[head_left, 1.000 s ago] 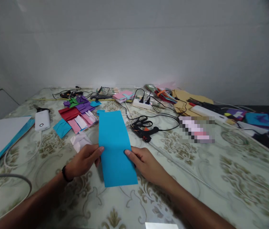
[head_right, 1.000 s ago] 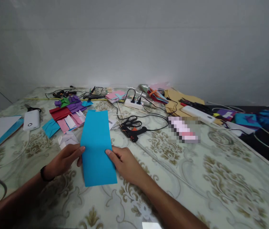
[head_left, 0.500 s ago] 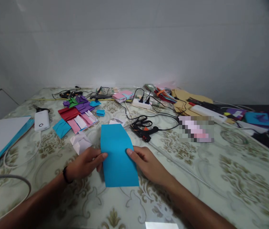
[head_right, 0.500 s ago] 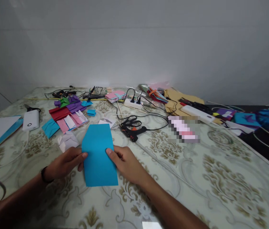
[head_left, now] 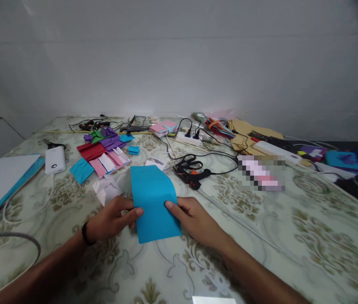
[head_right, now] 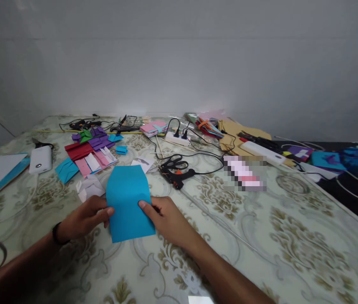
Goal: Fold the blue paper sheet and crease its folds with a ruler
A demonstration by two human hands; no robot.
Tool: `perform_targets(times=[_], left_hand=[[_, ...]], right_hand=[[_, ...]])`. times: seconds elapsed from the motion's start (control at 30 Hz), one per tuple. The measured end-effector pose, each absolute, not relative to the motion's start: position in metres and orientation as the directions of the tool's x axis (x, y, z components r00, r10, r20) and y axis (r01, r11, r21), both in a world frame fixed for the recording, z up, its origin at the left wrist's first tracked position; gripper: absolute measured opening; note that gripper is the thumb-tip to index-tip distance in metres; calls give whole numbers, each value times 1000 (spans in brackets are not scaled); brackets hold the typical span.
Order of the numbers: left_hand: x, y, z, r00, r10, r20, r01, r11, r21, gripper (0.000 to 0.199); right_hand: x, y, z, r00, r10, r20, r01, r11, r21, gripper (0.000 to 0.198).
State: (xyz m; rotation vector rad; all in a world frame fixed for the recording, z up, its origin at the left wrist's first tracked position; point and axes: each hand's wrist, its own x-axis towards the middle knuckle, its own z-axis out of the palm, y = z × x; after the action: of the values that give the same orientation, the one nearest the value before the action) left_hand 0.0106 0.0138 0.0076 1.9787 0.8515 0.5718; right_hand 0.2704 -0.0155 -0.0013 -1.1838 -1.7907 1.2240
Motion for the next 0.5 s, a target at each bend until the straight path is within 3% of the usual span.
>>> perform_targets(times=[0.2, 0.5], left_hand=[[11, 13, 5, 653, 753, 80, 368, -408, 835, 69], [7, 17, 0, 560, 805, 197, 351, -446, 823, 71]], right_hand=[[271, -16, 0, -380, 924, 51, 269, 163, -949, 55], [271, -18, 0, -525, 847, -82, 350, 127, -928, 67]])
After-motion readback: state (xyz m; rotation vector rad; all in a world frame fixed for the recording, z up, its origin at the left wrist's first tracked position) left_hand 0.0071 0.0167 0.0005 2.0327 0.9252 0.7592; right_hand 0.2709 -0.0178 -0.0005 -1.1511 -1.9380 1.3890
